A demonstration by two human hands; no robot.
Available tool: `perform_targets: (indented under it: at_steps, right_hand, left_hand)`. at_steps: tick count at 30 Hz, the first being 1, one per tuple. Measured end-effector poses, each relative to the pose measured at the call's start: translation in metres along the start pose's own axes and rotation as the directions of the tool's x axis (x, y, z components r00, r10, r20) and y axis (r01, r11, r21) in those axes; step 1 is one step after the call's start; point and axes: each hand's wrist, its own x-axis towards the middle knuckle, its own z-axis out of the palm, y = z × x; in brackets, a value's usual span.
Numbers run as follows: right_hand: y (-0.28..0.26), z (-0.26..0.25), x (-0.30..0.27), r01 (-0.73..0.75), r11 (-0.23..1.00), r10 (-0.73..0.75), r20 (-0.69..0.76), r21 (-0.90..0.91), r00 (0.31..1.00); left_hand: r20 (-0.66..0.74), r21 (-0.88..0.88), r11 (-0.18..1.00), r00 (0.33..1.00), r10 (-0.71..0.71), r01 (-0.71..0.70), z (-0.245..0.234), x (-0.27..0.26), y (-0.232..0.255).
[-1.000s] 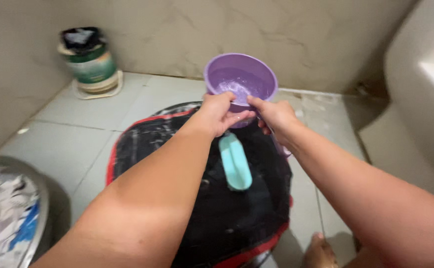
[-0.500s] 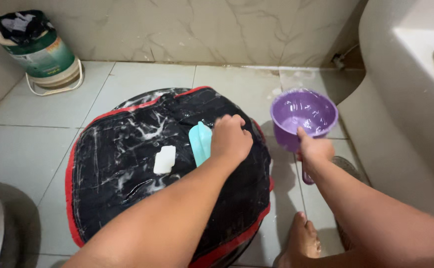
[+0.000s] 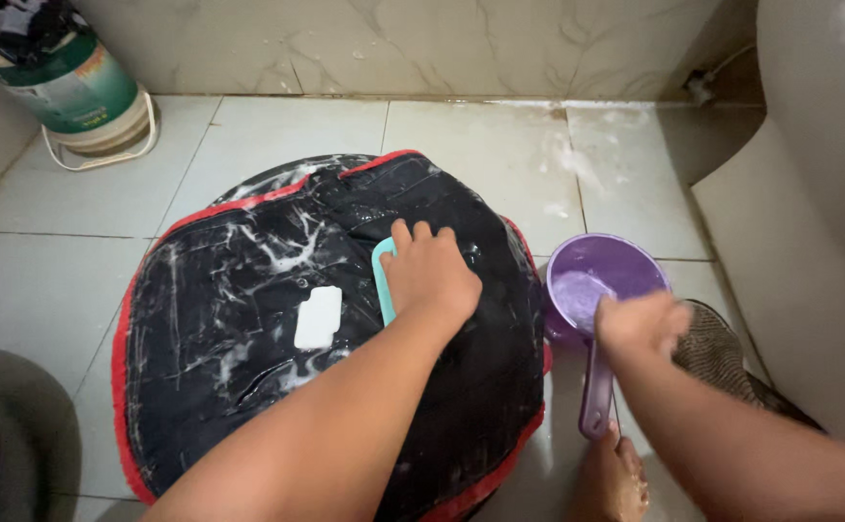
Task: The person scrubs a black and red backpack with a brush and soap, then uses a purple dipper to pour water over it to rinse off the lather.
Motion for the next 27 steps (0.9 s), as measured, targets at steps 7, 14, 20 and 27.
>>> perform_targets:
  at_steps: [7,14,20,27]
  right_hand:
    - [-0.043,0.010,0.024,-0.327,0.912,0.179,0.478,0.247,0.860]
    - [-0.057,-0.010,0.017,-0.823,0.284,-0.253,0.867,0.492,0.430]
    - [-0.235,0.015,-0.086,-0.763,0.605,-0.732,0.537,0.228,-0.420]
    - [-0.267,-0.005,-0.231,0.876,0.356,-0.931,0.205,0.325,0.303]
  left_hand:
    - [-0.039,0.045,0.998,0.998,0.044,-0.042,-0.005,-0.004,0.000]
    - [-0.185,-0.124,0.986,0.979,0.088,-0.112,0.006,-0.001,-0.015]
    - [-0.536,-0.539,0.801,0.840,-0.088,-0.260,0.030,0.008,-0.030]
    - [-0.421,-0.349,0.918,0.844,-0.334,0.189,0.040,-0.024,-0.127]
